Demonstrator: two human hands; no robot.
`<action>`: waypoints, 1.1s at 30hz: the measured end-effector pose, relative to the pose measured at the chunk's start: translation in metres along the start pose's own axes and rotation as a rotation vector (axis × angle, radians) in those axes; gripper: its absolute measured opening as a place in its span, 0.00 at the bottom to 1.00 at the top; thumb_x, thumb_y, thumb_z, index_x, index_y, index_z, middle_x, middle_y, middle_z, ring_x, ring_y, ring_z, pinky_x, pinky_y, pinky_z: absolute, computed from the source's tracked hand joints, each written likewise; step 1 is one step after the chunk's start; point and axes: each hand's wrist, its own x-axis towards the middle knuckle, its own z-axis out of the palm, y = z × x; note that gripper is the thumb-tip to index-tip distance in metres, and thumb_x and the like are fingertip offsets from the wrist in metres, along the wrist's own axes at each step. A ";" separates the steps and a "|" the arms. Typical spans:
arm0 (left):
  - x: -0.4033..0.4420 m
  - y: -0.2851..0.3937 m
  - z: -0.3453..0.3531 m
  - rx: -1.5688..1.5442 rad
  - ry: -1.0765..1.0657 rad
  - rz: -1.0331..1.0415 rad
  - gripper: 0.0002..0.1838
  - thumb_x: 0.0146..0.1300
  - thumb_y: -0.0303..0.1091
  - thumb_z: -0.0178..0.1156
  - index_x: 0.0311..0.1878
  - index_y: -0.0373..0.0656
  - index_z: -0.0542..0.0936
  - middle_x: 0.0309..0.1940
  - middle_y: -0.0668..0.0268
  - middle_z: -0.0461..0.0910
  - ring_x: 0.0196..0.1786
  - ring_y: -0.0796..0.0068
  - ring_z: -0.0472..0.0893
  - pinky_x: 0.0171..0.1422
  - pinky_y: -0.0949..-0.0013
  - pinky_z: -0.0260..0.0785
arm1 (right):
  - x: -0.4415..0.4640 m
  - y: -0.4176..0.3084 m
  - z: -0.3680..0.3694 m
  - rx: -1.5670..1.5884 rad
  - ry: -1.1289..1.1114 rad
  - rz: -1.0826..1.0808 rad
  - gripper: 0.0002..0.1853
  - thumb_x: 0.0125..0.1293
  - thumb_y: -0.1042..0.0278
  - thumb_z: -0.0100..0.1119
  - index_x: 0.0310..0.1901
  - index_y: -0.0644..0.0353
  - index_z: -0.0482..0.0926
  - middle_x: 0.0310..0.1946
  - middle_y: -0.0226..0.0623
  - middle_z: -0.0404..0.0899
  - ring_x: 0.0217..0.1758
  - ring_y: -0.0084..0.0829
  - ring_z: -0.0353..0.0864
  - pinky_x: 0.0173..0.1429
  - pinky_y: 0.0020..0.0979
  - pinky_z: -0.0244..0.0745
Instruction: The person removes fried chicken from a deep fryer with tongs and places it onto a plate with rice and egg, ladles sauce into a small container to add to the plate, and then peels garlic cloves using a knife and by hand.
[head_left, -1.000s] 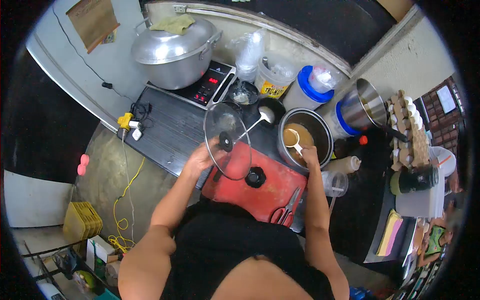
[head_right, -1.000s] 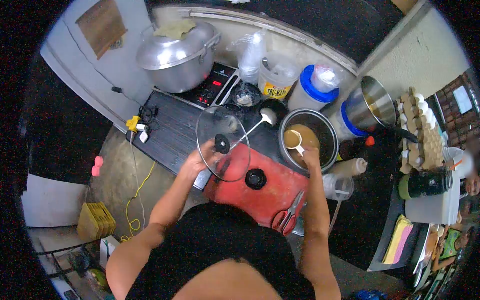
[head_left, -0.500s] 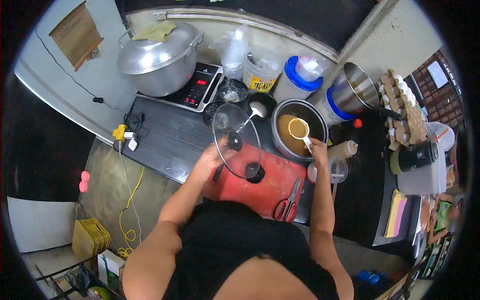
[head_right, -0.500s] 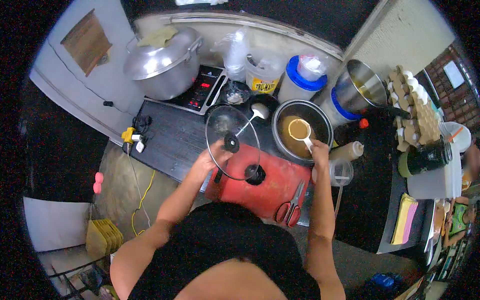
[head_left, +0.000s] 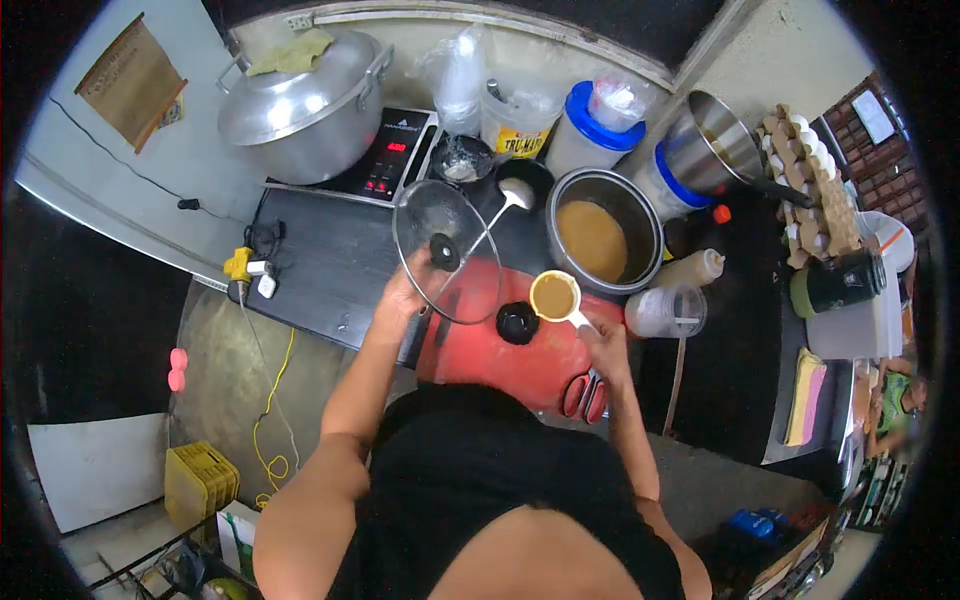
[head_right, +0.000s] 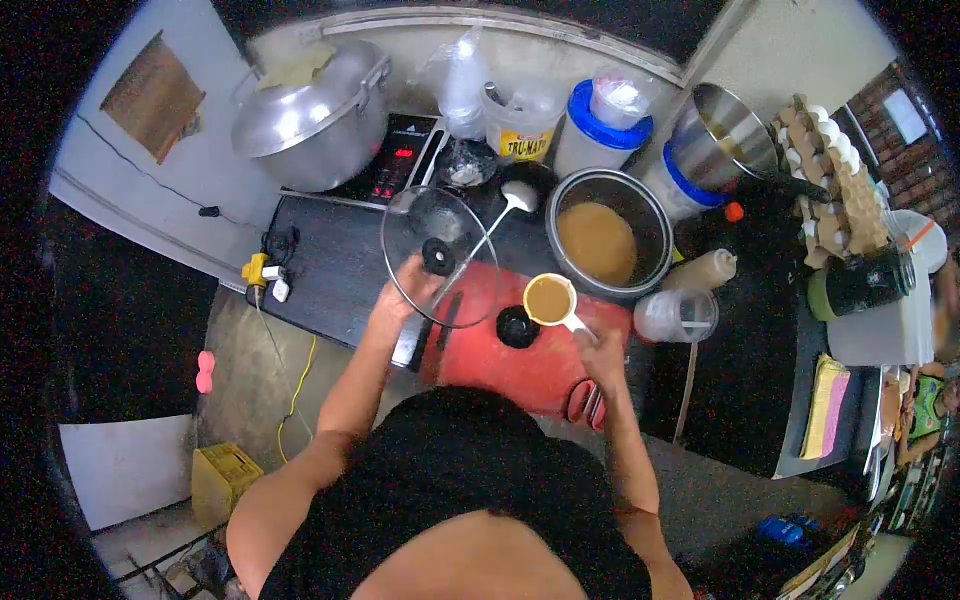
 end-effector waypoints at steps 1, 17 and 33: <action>-0.002 0.005 -0.002 0.070 0.048 -0.006 0.21 0.58 0.37 0.64 0.53 0.41 0.73 0.50 0.62 0.76 0.54 0.65 0.75 0.63 0.59 0.66 | -0.006 0.004 0.010 -0.053 0.062 -0.074 0.15 0.56 0.76 0.54 0.46 0.67 0.80 0.35 0.38 0.82 0.38 0.27 0.79 0.45 0.28 0.72; -0.007 0.021 -0.008 -0.008 -0.013 0.076 0.21 0.63 0.36 0.59 0.57 0.38 0.70 0.56 0.58 0.73 0.59 0.62 0.72 0.66 0.58 0.64 | -0.031 0.006 0.056 -0.640 0.319 -0.300 0.15 0.56 0.73 0.55 0.47 0.57 0.79 0.40 0.46 0.80 0.48 0.46 0.73 0.53 0.45 0.61; -0.006 0.015 0.000 -0.016 0.067 0.078 0.18 0.62 0.37 0.59 0.52 0.39 0.73 0.52 0.59 0.76 0.55 0.63 0.75 0.62 0.58 0.69 | -0.034 -0.007 0.061 -0.657 0.362 -0.383 0.17 0.56 0.76 0.54 0.48 0.58 0.79 0.36 0.43 0.80 0.43 0.43 0.71 0.50 0.42 0.60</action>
